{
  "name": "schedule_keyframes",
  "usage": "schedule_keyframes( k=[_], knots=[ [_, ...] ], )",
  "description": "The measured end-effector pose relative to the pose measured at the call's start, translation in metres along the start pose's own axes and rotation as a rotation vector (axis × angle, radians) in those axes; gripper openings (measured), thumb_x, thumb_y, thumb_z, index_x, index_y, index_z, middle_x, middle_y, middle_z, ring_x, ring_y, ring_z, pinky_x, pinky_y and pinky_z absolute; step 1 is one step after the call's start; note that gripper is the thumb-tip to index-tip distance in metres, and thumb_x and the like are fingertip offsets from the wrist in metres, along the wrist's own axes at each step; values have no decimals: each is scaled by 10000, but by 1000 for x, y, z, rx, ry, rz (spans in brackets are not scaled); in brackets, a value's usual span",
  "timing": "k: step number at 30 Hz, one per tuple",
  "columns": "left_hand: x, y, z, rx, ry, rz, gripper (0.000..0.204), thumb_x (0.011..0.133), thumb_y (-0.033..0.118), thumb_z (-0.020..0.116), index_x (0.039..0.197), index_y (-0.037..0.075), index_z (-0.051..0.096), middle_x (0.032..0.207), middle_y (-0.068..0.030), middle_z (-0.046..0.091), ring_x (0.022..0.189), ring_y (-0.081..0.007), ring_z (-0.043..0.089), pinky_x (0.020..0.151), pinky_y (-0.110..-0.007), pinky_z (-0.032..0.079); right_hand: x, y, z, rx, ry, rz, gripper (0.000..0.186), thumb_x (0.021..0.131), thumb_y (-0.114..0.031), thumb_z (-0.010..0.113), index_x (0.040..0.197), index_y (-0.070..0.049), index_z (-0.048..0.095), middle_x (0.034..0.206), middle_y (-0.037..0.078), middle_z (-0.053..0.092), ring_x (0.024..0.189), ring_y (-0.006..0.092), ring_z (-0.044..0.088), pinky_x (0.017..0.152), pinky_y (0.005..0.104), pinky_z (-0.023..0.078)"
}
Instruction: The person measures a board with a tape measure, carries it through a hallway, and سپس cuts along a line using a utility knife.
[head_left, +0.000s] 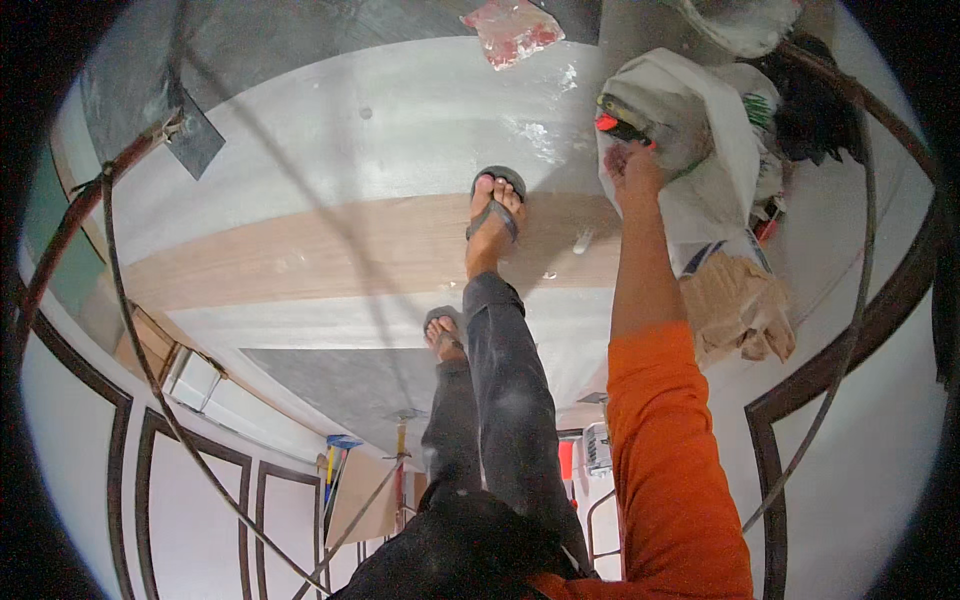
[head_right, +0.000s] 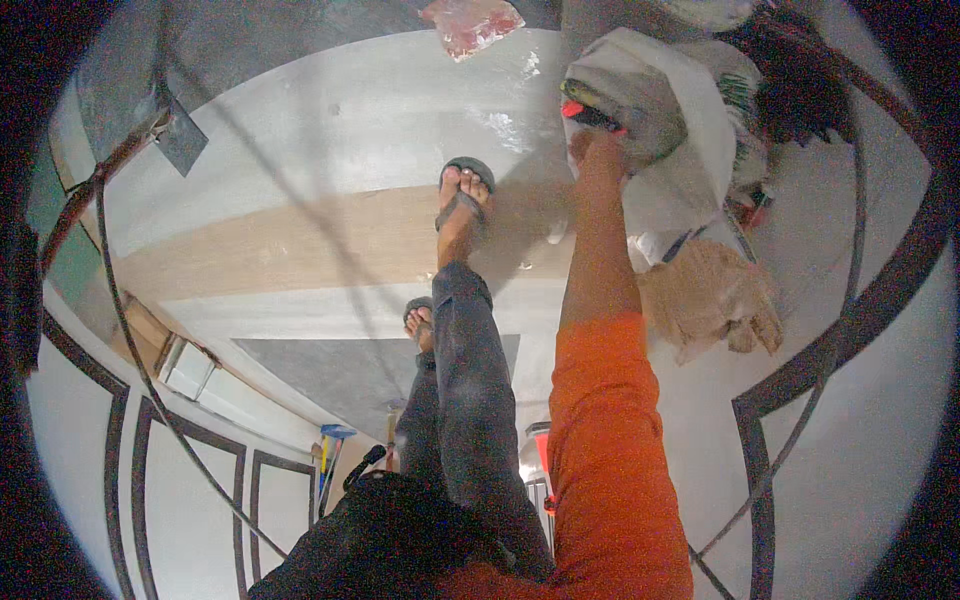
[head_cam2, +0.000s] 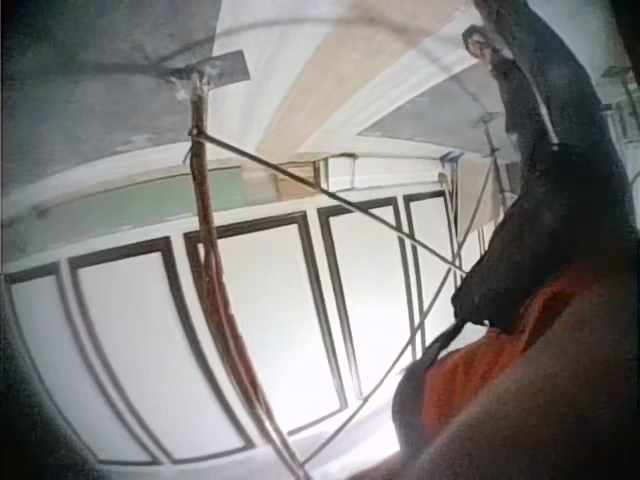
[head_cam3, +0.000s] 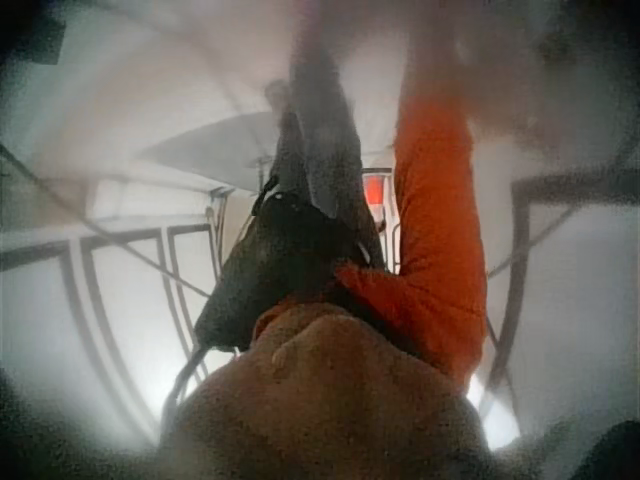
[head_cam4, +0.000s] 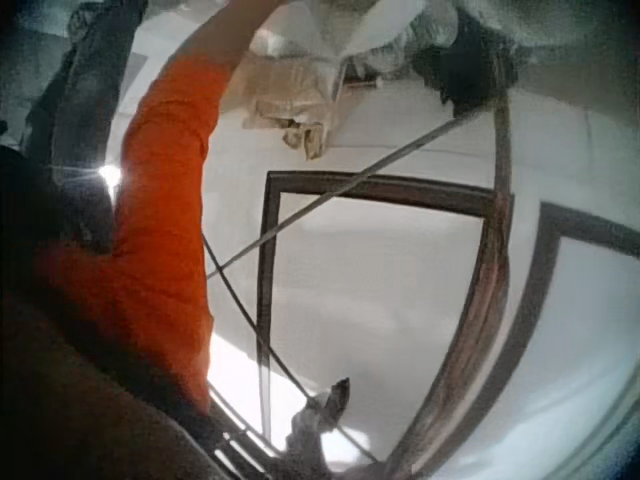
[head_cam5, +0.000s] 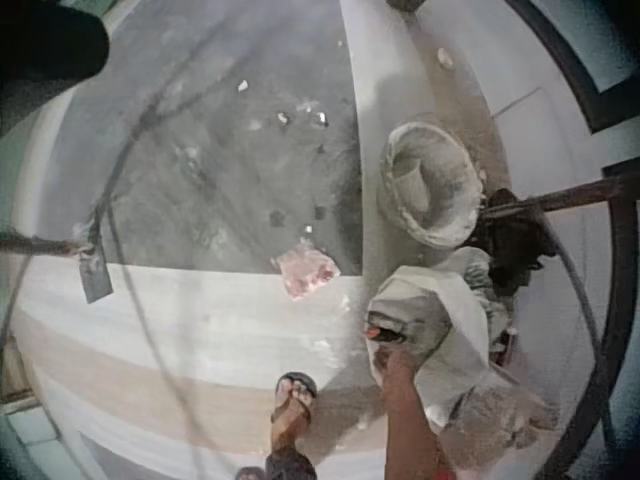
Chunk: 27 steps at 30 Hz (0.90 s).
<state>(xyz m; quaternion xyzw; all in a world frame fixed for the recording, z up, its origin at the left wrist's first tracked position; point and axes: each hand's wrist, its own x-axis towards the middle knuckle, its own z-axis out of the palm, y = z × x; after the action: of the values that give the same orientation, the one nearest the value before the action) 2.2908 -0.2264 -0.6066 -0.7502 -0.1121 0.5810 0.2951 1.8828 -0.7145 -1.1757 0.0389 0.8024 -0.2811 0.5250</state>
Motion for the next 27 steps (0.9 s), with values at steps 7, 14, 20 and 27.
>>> schedule_keyframes(
  k=[7,14,20,27],
  knots=[
    [-10,29,-21,62,26,-11,384,897,334,673,984,-38,717,889,-208,730,820,-322,695,743,-467,533,28,-16,27,283,217,94,275,1023,-215,642,1213,-26,581,967,117,685,795,250,671,700,359,609],
    [-21,10,-58,126,98,121,377,899,336,677,981,-29,718,897,-211,734,827,-329,703,746,-472,541,-121,33,-52,121,-183,177,211,977,-217,710,1059,-26,676,955,73,690,827,187,694,712,337,614],
    [9,-1,-107,201,153,396,370,900,338,681,979,-21,720,904,-213,737,832,-335,710,748,-477,548,-294,52,-163,-371,-259,51,197,952,-258,615,957,-69,667,913,71,675,808,175,676,723,397,608],
    [63,-17,-177,226,288,701,362,902,340,685,977,-12,721,912,-216,741,839,-342,718,751,-483,556,-506,187,-284,-759,-90,-339,566,1051,-480,455,826,8,633,672,134,644,582,243,652,594,406,534]
  ],
)
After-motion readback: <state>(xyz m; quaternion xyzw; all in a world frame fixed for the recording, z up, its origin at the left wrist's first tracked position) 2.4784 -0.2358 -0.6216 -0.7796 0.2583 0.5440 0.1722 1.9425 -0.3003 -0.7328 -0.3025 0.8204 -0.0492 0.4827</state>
